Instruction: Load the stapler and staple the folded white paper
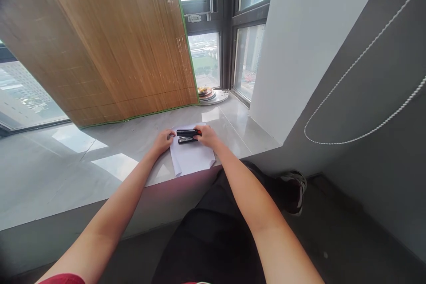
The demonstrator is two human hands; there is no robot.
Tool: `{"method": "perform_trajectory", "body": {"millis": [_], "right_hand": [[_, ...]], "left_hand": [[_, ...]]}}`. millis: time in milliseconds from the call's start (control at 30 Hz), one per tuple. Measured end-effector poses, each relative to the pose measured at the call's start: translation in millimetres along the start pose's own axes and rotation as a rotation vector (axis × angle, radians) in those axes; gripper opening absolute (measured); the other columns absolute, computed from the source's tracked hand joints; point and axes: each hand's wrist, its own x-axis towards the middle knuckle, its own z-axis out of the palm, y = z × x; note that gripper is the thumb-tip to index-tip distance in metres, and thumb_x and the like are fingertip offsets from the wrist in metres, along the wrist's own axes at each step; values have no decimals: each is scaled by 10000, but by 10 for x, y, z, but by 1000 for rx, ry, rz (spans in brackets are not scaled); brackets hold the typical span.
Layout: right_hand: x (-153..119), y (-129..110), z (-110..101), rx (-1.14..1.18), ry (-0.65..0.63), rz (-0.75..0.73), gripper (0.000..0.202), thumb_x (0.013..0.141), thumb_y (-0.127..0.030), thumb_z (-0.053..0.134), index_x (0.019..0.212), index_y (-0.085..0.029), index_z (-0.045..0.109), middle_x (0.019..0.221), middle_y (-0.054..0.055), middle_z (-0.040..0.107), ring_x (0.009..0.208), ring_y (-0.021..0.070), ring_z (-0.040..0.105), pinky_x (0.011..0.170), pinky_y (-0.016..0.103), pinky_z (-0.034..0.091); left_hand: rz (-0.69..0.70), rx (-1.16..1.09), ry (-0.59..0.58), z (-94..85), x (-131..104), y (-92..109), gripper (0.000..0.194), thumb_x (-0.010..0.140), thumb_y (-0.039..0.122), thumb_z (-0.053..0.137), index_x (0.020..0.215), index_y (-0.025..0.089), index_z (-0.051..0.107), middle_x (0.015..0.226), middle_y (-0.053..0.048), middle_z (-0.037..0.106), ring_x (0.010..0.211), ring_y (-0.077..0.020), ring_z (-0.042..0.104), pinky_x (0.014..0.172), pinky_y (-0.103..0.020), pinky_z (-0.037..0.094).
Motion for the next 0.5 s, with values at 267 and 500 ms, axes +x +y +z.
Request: {"method": "perform_trajectory", "body": {"millis": [267,500], "right_hand": [[6,152,2,153,-26,-47,299,877,-214,743,1167,-213,814,958,19,769,926,204,689,899,320,524],[-8,246,-83,258,34,-138,327,873,-289,758,1194,-222,763,1186,61,800,1103,224,720,965,345,539]], "left_hand": [[16,-63,-18,-35,-20,55,242,845,157,561,942,246,764,1210,-86,789,1216,-288,700,1159,-461,522],[40,-9,-42,-51,-43,67,266,847,227,632,1025,248,828,1069,-98,742,1111,-316,689,1078,-481,537]]}}
